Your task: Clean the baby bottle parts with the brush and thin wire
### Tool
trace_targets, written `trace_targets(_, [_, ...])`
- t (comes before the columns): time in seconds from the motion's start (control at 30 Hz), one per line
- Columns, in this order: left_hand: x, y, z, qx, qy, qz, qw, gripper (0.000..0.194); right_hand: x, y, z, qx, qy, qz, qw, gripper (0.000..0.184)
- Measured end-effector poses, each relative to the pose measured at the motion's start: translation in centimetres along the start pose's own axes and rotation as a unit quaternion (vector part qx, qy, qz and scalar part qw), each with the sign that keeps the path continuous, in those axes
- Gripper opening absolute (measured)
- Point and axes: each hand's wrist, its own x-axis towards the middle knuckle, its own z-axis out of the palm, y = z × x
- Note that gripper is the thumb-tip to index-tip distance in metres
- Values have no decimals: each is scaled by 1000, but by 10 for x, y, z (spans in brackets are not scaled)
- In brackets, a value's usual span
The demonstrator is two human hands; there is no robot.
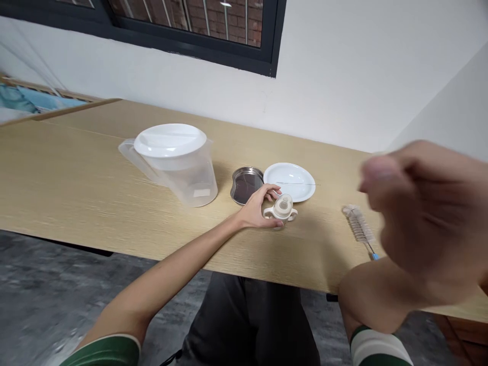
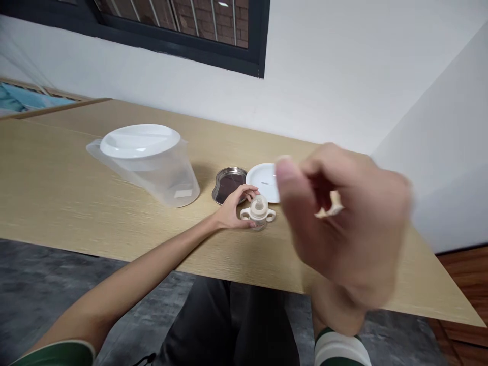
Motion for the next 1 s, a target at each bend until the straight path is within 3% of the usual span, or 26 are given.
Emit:
trace_targets(0.07, [-1,7,4,1,-3,-42,999,88,48,-16,22,-59,48,6,997,28])
trace_targets(0.1, [-1,11,6,5,-4,-58,998,84,65,-19,32,-88,44,13,995,33])
trace_targets(0.17, [-1,16,9,13,-5,-75,997,75,82,-13,51,-122,-38,39,991,40])
trace_targets(0.27, [-1,20,14,18,-4,-100,995,58,80,17,73,-184,-143,79,969,50])
trace_targets(0.37, [-2,19,19,19,0,-134,991,42,67,44,87,-246,-183,121,944,60])
trace_targets(0.53, [-3,17,24,24,25,-149,988,24,55,51,100,-302,-239,134,913,64])
trace_targets(0.67, [-3,16,26,13,20,-146,989,28,59,54,105,-306,-272,109,906,47])
trace_targets(0.8, [-2,14,28,14,32,-134,990,35,66,70,102,-238,-304,55,921,35])
trace_targets(0.9, [-2,11,28,14,23,-128,991,39,75,78,86,-149,-302,42,941,33])
trace_targets(1.0, [-3,9,27,7,12,-117,993,46,88,78,61,-50,-241,72,967,39])
